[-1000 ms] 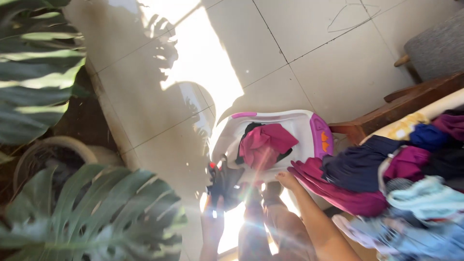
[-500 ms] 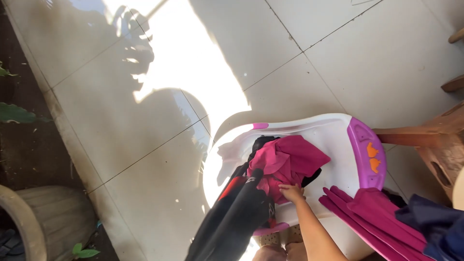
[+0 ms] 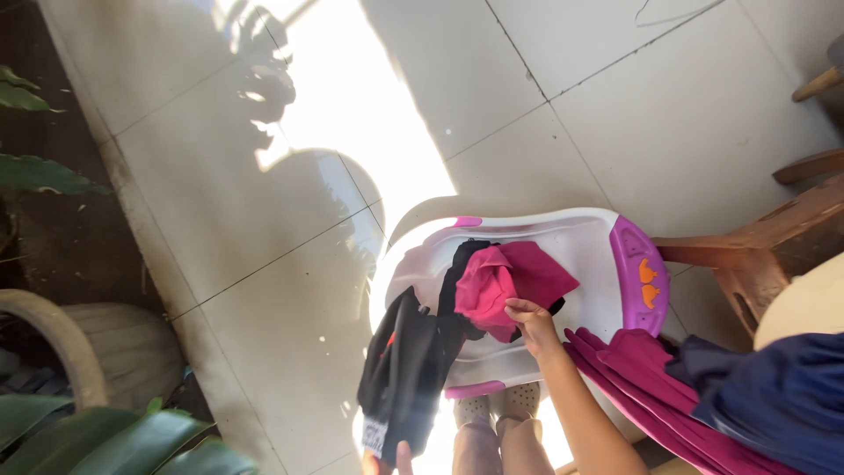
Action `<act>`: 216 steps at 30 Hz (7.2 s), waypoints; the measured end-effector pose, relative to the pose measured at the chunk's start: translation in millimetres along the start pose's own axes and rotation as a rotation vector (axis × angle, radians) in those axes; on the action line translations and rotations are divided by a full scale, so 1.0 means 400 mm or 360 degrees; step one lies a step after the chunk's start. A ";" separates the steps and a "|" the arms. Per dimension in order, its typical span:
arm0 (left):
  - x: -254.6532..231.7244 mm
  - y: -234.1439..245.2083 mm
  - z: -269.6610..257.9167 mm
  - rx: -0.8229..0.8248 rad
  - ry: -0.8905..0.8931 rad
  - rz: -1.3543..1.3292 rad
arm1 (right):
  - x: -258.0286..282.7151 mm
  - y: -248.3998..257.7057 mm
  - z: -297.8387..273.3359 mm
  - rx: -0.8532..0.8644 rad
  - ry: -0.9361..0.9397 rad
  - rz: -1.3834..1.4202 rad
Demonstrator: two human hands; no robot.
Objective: Remove dry clothes from the drying rack and hang up a new garment.
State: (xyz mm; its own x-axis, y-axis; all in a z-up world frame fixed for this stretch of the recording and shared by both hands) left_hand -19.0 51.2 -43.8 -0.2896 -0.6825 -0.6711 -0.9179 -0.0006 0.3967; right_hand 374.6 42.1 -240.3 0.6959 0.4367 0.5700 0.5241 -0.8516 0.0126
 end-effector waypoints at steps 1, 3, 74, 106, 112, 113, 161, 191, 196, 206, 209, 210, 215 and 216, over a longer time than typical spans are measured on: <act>-0.012 -0.016 0.015 -0.0003 -0.0008 -0.0017 | 0.081 -0.013 -0.059 0.0168 0.0093 0.0252; -0.041 -0.004 0.020 0.0008 -0.0039 -0.0045 | 0.213 0.011 -0.138 0.0330 0.0191 0.0389; -1.179 -0.456 -1.776 0.3655 -0.2274 -0.0389 | 0.270 0.691 -2.130 -0.1781 0.0863 0.0981; -0.112 0.464 -2.103 0.5060 -0.1586 0.1095 | -0.653 0.199 -2.827 -0.2923 -0.1398 0.0920; 0.095 0.378 -2.267 0.4514 -0.2868 0.1270 | -0.781 0.270 -2.995 -0.3743 -0.1053 0.1406; 0.153 0.368 -2.287 0.4511 -0.2864 0.1271 | -0.791 0.316 -3.013 -0.3742 -0.1052 0.1400; 1.849 1.083 -4.204 0.5120 0.0436 0.0736 | -1.711 2.024 -4.095 -0.4091 0.0149 0.1413; 3.031 1.748 -4.973 0.5872 0.0137 0.0394 | -2.586 2.661 -4.546 -0.4778 -0.1613 0.1471; 3.137 1.893 -5.105 0.6036 -0.0959 -0.0345 | -2.697 2.717 -4.664 -0.4619 -0.2164 0.0804; 3.482 2.257 -5.158 0.6403 0.0433 0.1675 | -2.822 2.756 -4.751 -0.4292 -0.3134 0.0837; 3.524 2.400 -5.190 0.6628 0.1043 0.1205 | -2.814 2.790 -4.787 -0.4243 -0.3308 0.0744; 3.531 2.445 -5.198 0.6749 0.1084 0.0750 | -2.816 2.780 -4.785 -0.4041 -0.3605 0.0759; 3.516 2.666 -5.252 0.6730 0.1866 -0.0137 | -2.835 2.796 -4.898 -0.3953 -0.3945 0.0428; 3.524 2.704 -5.254 0.6689 0.1924 -0.0212 | -2.844 2.801 -4.927 -0.4087 -0.3878 0.0369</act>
State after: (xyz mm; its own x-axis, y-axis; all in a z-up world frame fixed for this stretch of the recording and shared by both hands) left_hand -850.2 -2447.6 755.8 -0.6706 -0.4504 -0.5894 0.3654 -0.8921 0.2659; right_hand -797.3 -1980.4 744.4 0.3692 -0.8575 0.3583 0.7727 0.4974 0.3943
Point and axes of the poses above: each hand's wrist, its own z-axis towards the middle knuckle, its own y-axis out of the back of the hand, x = y × z, the point moved 7 cm from there along z, towards the middle knuckle, and after that the axes turned 8 degrees about -z, right-handed, at the moved point
